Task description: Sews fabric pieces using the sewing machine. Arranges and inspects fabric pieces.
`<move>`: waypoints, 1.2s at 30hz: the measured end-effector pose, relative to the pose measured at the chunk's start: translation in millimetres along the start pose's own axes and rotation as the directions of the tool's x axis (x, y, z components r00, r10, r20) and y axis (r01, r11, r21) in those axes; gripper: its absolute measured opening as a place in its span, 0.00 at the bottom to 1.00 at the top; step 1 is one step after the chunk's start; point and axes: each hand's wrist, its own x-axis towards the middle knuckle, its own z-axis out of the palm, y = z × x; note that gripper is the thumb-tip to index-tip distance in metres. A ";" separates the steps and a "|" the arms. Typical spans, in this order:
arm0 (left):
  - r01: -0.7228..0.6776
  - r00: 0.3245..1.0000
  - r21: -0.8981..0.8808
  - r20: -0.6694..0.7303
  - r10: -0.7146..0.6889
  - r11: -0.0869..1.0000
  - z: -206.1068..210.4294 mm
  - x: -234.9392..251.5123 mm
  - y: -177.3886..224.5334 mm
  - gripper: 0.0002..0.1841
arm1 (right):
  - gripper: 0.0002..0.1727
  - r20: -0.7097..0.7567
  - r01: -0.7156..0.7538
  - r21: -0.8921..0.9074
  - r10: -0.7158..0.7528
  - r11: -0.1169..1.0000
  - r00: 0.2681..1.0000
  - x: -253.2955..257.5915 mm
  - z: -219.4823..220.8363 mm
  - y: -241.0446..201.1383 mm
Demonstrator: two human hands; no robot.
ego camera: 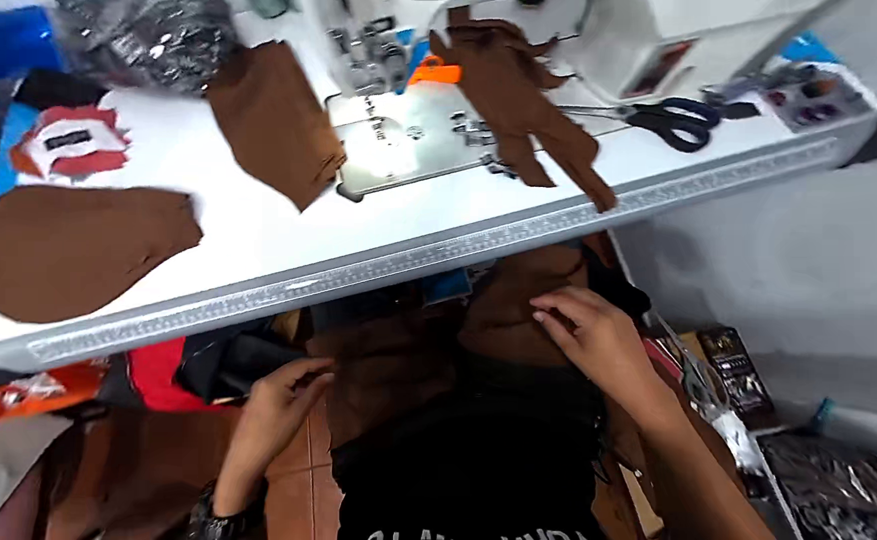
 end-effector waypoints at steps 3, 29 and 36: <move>-0.062 0.998 0.066 0.028 0.060 0.996 32.2 0.2 2.9 0.10 | 0.10 0.160 0.133 -0.068 -0.120 0.989 0.980 16.4 12.9 -2.9; -0.326 0.911 0.545 -0.036 0.410 0.773 -93.9 282.1 103.8 0.13 | 0.16 -0.061 0.327 0.043 -0.324 0.944 0.944 225.2 79.5 -106.9; -0.362 0.873 0.386 -0.178 0.454 0.848 -102.9 280.5 91.1 0.10 | 0.27 0.043 0.388 -0.106 -0.386 0.916 0.922 248.9 116.5 -155.8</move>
